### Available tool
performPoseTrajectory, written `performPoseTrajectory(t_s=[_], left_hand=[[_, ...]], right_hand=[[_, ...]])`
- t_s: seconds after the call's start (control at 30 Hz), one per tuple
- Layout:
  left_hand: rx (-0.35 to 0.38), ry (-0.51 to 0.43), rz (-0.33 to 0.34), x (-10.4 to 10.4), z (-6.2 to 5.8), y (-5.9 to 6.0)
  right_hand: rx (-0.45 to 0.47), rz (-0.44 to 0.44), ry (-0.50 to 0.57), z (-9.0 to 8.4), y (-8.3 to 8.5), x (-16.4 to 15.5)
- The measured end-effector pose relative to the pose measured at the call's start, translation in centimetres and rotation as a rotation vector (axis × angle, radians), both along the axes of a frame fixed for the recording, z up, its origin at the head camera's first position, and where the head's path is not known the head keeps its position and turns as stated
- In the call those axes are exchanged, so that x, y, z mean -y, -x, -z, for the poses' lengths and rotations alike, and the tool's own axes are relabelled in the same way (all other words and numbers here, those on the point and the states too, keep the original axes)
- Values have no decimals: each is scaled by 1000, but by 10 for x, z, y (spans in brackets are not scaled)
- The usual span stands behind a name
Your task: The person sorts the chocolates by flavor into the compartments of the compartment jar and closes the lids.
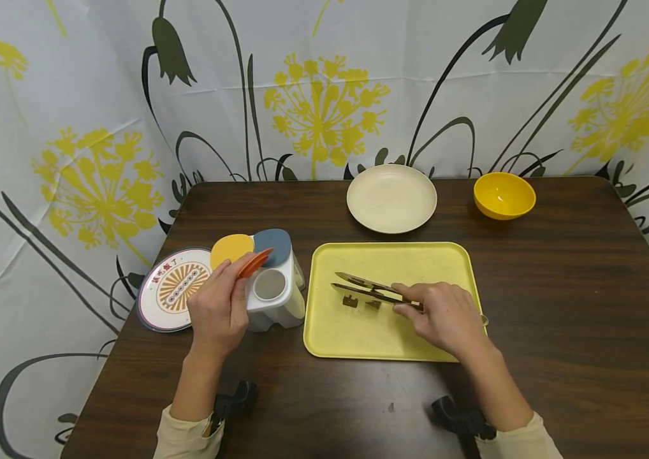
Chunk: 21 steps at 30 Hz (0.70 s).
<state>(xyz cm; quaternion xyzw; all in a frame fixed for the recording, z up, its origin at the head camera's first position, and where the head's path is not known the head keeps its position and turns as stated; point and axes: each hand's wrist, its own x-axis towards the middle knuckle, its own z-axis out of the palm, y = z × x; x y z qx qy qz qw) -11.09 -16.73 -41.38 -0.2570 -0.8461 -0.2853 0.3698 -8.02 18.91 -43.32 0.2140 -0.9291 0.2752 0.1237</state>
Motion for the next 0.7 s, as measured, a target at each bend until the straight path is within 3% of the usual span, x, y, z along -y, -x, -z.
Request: performPoseTrajectory(t_s=[0.3,0.7], left_hand=[[25,5,-10,1,0,-1],[24,-7,-50,1,0,-2]], right_hand=[[-143,-51,53,-39,-2,7],[-276,-222,166,-81,11,36]])
